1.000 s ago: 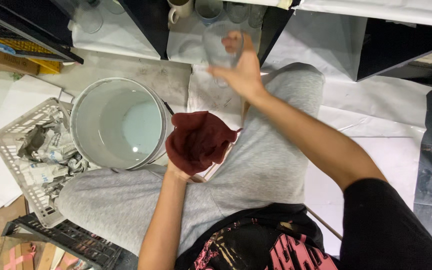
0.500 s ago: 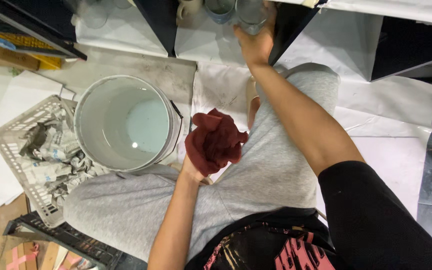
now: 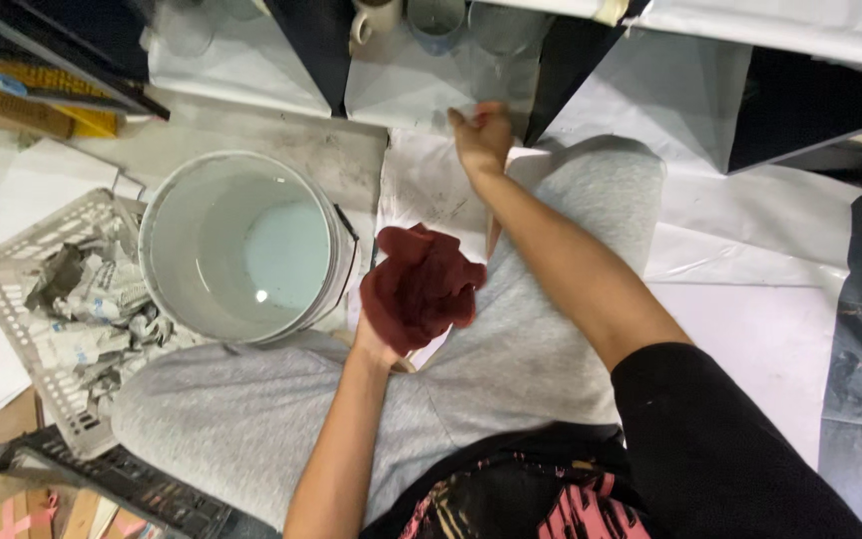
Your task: The person sits cross-legged on the floor and wipes various ceramic and glass items with a red cloth. They handle a white mug, a blue mug, clear glasses, and small plates one at a time, wiping each item and placing it on a nearby shelf.
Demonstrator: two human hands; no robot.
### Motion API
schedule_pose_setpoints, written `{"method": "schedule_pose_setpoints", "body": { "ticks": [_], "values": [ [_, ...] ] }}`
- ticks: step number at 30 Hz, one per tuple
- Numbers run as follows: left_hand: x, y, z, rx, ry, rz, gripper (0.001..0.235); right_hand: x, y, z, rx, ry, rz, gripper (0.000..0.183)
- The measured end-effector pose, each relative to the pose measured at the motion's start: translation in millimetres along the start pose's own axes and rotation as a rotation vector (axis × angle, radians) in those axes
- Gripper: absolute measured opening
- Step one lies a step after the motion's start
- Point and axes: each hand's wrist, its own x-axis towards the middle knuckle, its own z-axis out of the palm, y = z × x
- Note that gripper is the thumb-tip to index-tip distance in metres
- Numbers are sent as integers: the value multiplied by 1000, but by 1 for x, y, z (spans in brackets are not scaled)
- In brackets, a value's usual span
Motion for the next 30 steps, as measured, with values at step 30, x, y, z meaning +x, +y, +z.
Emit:
{"method": "schedule_pose_setpoints", "body": {
  "ticks": [30],
  "values": [
    [-17, 23, 11, 98, -34, 19, 59, -8, -32, 0, 190, -167, 36, 53]
  ]
}}
